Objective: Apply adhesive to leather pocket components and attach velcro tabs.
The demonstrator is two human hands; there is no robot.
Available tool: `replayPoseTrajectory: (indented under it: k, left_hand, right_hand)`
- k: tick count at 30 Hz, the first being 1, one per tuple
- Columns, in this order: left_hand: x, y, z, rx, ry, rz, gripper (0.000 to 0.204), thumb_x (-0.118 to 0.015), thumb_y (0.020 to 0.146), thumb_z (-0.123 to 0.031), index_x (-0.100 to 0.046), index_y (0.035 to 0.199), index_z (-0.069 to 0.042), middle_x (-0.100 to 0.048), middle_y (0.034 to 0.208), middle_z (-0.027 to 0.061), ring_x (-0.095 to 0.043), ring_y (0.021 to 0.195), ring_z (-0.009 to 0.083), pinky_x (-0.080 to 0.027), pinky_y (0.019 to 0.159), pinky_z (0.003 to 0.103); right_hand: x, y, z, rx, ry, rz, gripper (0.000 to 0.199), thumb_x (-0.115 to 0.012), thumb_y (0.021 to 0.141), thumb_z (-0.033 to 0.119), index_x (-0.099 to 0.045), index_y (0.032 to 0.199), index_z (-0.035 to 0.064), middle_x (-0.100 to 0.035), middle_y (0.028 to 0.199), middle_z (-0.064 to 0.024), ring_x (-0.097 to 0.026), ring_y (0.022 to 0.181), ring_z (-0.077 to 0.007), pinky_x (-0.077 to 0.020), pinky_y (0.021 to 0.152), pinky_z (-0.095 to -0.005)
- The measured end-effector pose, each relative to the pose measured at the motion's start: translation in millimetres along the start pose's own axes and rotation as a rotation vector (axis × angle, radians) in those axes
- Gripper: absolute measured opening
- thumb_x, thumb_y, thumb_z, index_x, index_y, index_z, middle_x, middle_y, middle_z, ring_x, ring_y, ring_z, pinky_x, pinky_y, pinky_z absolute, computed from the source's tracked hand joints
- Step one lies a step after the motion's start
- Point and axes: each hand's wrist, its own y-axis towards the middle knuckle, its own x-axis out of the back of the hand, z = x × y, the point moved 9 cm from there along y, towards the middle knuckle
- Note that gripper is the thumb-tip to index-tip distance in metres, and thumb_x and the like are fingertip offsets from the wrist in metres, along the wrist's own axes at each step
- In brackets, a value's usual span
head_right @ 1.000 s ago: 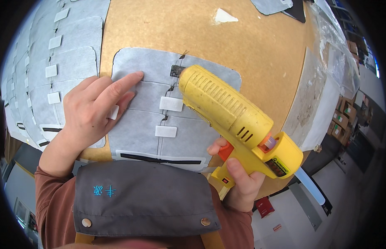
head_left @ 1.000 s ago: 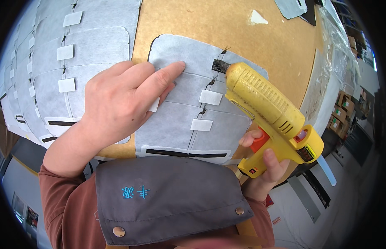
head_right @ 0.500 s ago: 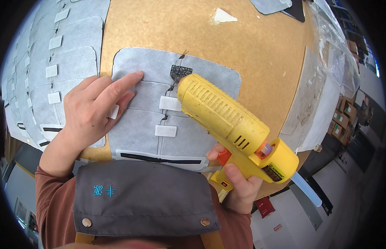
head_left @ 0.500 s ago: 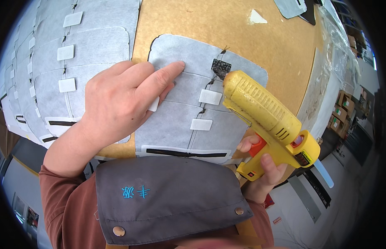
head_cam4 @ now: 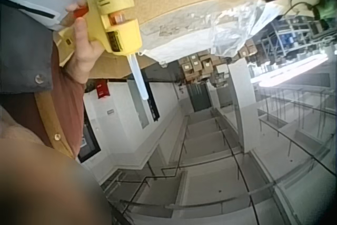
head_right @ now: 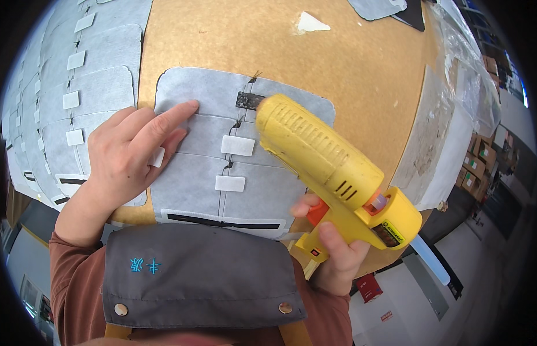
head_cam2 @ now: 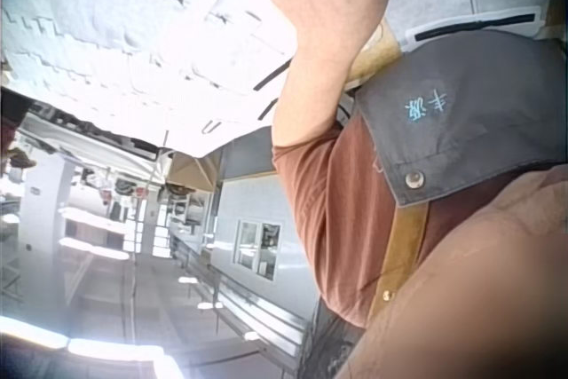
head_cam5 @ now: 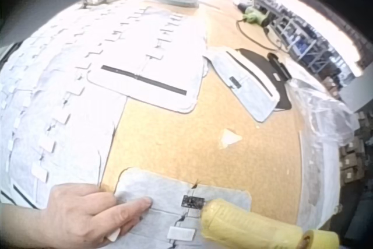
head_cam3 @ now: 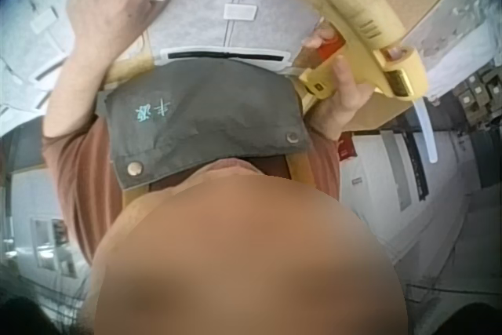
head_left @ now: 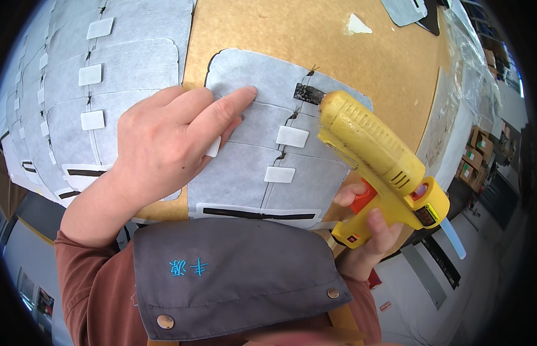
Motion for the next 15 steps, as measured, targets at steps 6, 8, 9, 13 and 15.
replayPoseTrajectory:
  k: [6,8,9,13,15]
  left_hand:
    - [0.0,0.0,-0.1,-0.007,0.002,-0.014,0.046,-0.078,0.072,-0.004,-0.07,0.117,-0.013,-0.045,0.063,0.0005,-0.045,0.054,0.0168,-0.036,0.048,0.03]
    - [0.6,1.1,-1.8,-0.01,0.0,-0.009,0.047,-0.078,0.072,-0.004,-0.07,0.117,-0.013,-0.045,0.063,0.0007,-0.045,0.054,0.0168,-0.036,0.048,0.03]
    - [0.8,2.0,-2.7,-0.008,0.002,-0.002,0.047,-0.078,0.072,-0.004,-0.07,0.117,-0.013,-0.045,0.063,0.0008,-0.046,0.054,0.0169,-0.036,0.048,0.03]
    - [-2.0,-2.8,2.8,0.004,0.0,0.004,0.048,-0.078,0.072,-0.004,-0.07,0.118,-0.013,-0.044,0.062,0.0009,-0.045,0.054,0.0167,-0.036,0.048,0.03]
    - [-1.4,-1.8,0.8,-0.006,0.004,0.006,0.048,-0.079,0.072,-0.004,-0.069,0.119,-0.013,-0.044,0.062,0.001,-0.045,0.053,0.0165,-0.036,0.048,0.03]
  right_hand:
    - [12.9,-4.0,1.4,0.031,0.012,-0.055,0.061,-0.066,0.081,0.023,-0.046,0.124,-0.0148,-0.063,0.093,-0.0261,-0.067,0.078,-0.0325,-0.056,0.07,-0.0429]
    - [15.2,-4.9,1.8,0.034,0.022,-0.057,0.061,-0.065,0.081,0.023,-0.046,0.124,-0.015,-0.063,0.093,-0.026,-0.067,0.078,-0.0326,-0.056,0.069,-0.0428]
    - [16.3,-5.3,1.6,0.029,0.022,-0.06,0.06,-0.066,0.081,0.023,-0.046,0.124,-0.0151,-0.063,0.092,-0.026,-0.067,0.078,-0.0326,-0.056,0.069,-0.0432]
    - [11.0,-3.0,-2.8,0.013,0.017,-0.05,0.059,-0.066,0.081,0.022,-0.047,0.123,-0.0156,-0.064,0.09,-0.0261,-0.066,0.077,-0.0326,-0.0558,0.07,-0.0443]
    - [14.2,-4.4,-3.7,0.013,0.023,-0.046,0.059,-0.066,0.081,0.022,-0.047,0.123,-0.0158,-0.064,0.091,-0.0263,-0.067,0.077,-0.0326,-0.0558,0.071,-0.0445]
